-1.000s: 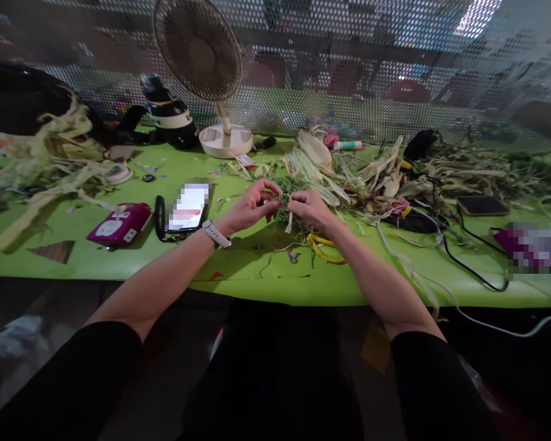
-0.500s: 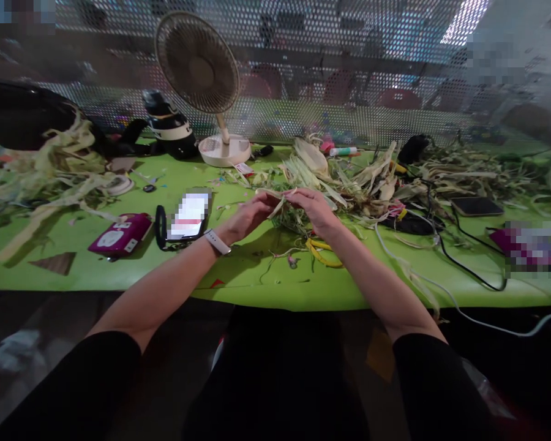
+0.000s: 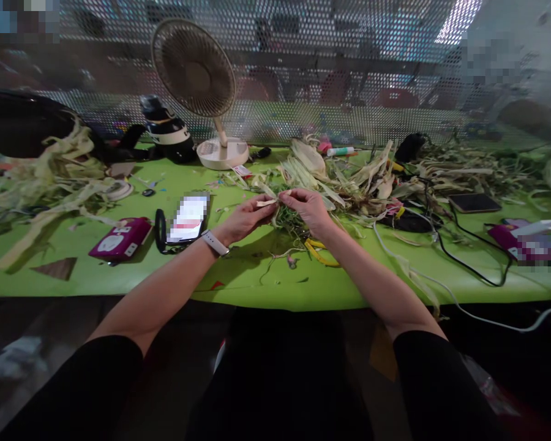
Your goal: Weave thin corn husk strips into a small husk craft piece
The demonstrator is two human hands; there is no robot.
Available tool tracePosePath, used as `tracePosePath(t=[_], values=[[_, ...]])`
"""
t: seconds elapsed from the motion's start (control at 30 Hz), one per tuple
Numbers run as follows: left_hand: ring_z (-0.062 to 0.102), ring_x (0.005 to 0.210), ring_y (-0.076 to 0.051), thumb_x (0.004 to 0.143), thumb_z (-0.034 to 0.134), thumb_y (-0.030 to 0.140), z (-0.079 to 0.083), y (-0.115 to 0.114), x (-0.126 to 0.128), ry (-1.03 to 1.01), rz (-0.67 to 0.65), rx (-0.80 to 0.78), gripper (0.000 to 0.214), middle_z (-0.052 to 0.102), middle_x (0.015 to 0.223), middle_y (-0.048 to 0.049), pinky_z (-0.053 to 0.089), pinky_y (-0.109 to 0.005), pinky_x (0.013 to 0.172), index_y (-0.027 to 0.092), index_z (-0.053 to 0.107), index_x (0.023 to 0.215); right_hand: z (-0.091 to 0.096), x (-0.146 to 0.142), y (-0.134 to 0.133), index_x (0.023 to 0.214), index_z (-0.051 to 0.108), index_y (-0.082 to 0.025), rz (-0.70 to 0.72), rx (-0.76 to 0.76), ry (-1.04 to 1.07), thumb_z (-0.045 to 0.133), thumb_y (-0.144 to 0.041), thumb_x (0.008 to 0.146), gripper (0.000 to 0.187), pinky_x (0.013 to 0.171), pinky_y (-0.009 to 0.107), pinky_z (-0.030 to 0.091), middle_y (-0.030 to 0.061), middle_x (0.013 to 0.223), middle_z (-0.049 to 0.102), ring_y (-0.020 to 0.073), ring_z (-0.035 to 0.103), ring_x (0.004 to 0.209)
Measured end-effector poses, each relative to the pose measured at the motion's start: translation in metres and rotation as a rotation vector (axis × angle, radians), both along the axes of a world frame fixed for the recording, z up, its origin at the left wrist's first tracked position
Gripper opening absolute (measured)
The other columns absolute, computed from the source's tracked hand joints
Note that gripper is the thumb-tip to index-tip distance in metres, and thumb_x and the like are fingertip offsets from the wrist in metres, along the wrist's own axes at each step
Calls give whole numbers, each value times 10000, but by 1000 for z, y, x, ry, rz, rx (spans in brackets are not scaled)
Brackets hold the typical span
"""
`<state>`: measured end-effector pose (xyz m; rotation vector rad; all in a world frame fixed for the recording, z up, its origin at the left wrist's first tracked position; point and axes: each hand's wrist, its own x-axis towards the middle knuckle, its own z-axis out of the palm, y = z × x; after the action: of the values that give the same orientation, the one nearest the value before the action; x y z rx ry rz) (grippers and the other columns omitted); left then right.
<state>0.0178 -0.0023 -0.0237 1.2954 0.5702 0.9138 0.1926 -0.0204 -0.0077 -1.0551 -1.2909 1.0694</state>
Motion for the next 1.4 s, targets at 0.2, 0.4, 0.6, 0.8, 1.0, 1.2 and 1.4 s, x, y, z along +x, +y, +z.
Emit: tracePosePath(t=[0.2,0.4,0.6,0.8,1.0,1.2,1.4], values=[[549,691,-97,815,725,295,5,-1,-4,55,-3,5,156,622,793,-9,445,-244,654,181,679,911,3,4,1,626,620,-203,-43,27,-67,801,-690,565,524,588,284,349,-31,611,523,102,405,594],[361,539,-74,794,746,392,5,-1,-6,94,-4,61,246,494,646,29,296,-230,507,201,711,944,3,3,0,651,605,-213,-65,43,-63,803,-705,555,538,621,292,389,-27,625,549,112,442,616],[383,575,-79,829,719,414,7,-3,-6,166,-29,168,261,591,751,-6,317,-238,540,200,720,978,6,7,1,588,571,-205,-116,91,-103,815,-685,564,539,563,288,301,-41,563,456,99,362,569],[425,623,-84,846,696,441,4,-4,-3,174,38,208,295,627,797,-13,365,-228,585,187,702,995,9,12,3,716,607,-206,-130,133,-158,757,-622,684,444,620,301,380,-17,650,506,127,442,622],[461,650,-93,844,695,519,0,0,-3,110,208,250,322,590,770,9,410,-232,606,207,659,917,16,16,-10,1121,650,-233,-116,557,-646,666,-401,808,355,927,457,454,94,1058,620,268,554,1009],[559,785,-118,843,690,512,-5,0,3,98,201,421,340,647,838,-19,473,-264,764,181,629,890,12,4,-14,868,679,-242,-73,560,-650,609,-493,900,263,894,427,442,76,905,651,251,564,929],[590,914,-146,888,646,428,-2,-6,5,146,199,435,271,670,938,-52,472,-279,847,173,634,981,11,5,-7,711,539,-221,-192,307,-295,647,-652,824,459,653,315,379,-6,679,503,144,432,652]])
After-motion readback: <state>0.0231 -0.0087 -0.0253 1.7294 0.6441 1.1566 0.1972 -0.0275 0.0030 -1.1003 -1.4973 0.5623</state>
